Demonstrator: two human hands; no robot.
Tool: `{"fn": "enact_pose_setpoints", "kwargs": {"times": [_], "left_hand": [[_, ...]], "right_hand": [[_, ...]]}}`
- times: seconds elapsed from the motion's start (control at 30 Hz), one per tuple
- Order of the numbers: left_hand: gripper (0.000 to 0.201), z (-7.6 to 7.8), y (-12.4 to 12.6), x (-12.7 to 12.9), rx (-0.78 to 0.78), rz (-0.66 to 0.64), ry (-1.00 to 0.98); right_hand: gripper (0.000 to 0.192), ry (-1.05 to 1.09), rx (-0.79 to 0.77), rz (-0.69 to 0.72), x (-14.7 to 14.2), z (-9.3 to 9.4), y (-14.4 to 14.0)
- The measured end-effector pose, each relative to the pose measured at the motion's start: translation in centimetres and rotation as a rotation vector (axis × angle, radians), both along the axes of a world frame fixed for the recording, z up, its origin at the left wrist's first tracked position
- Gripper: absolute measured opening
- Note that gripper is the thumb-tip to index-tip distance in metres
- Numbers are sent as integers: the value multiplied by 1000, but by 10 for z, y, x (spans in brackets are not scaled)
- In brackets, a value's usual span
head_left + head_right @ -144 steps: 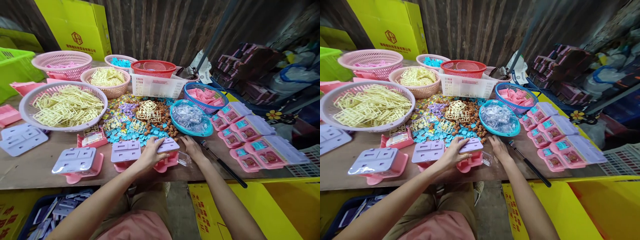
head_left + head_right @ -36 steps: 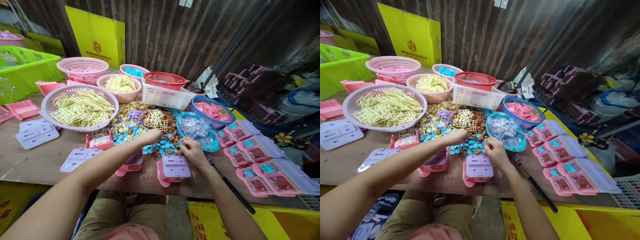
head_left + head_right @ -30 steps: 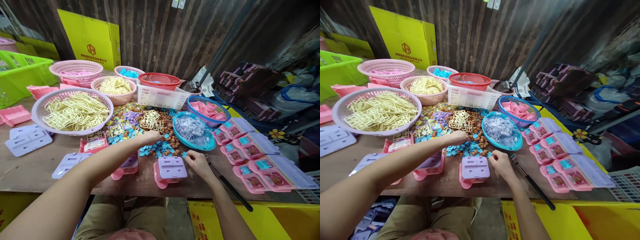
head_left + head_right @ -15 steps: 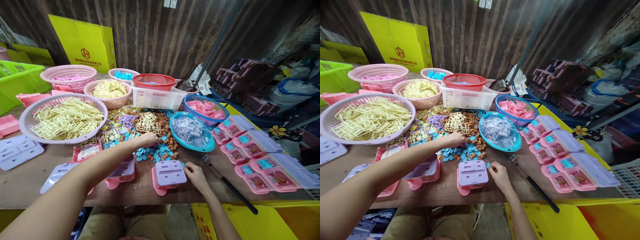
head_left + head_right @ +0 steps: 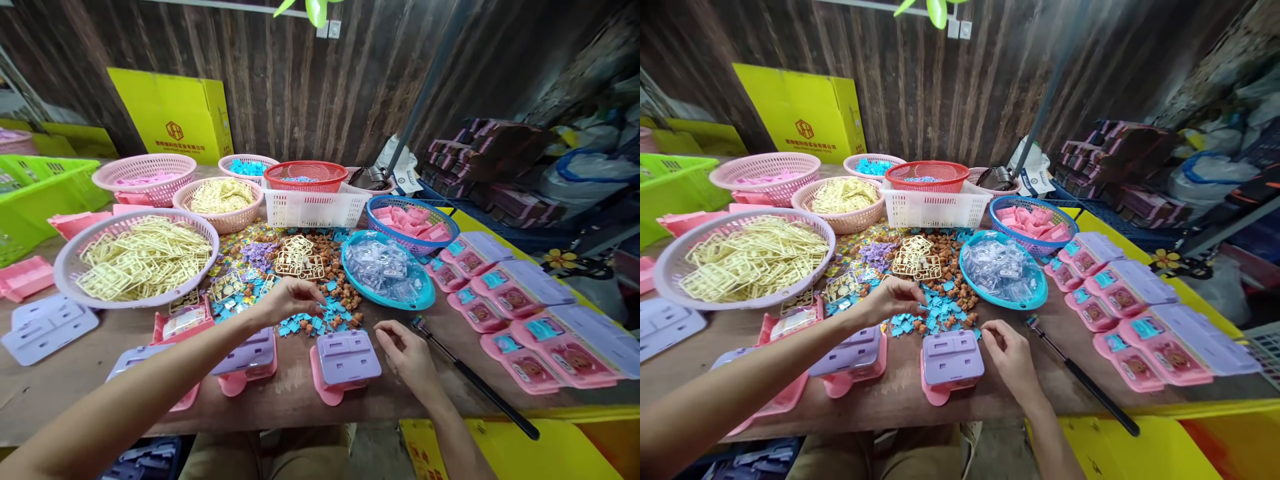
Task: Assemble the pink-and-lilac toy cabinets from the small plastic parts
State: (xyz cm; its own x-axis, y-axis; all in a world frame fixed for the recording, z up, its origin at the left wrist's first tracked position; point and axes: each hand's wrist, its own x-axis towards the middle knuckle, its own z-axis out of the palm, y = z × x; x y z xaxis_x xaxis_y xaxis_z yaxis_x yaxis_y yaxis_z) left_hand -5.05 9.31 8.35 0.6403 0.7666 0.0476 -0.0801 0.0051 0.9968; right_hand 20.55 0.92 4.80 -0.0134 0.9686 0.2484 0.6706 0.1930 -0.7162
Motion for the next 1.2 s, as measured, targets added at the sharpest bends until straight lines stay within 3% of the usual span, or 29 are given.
{"fn": "enact_pose_setpoints", "kwargs": {"times": [0.13, 0.3, 0.47, 0.63, 0.77, 0.83, 0.9, 1.07, 1.2], "left_hand": [[29, 10, -19, 3, -77, 43, -86], [34, 15, -37, 11, -186, 34, -128], [34, 15, -67, 21, -248, 49, -130], [40, 2, -105, 38, -228, 3, -27], [45, -6, -128, 43, 21, -13, 196], [41, -8, -135, 44, 110, -22, 288], [42, -9, -142, 45, 145, -24, 344], [50, -12, -155, 47, 152, 50, 440], [55, -9, -154, 48, 167, 68, 549]], "right_hand": [[22, 118, 86, 46, -32, 28, -15], [24, 249, 116, 98, -70, 40, -25], [16, 471, 92, 87, -86, 37, -38], [20, 684, -26, 90, -65, 19, -69], [26, 870, -304, 161, -26, -13, -112], [28, 883, -458, 90, -8, -41, -138], [28, 873, -563, -117, 6, -76, -164], [22, 925, -621, -588, 21, -162, -221], [32, 943, -550, -850, 26, -195, -250]]}}
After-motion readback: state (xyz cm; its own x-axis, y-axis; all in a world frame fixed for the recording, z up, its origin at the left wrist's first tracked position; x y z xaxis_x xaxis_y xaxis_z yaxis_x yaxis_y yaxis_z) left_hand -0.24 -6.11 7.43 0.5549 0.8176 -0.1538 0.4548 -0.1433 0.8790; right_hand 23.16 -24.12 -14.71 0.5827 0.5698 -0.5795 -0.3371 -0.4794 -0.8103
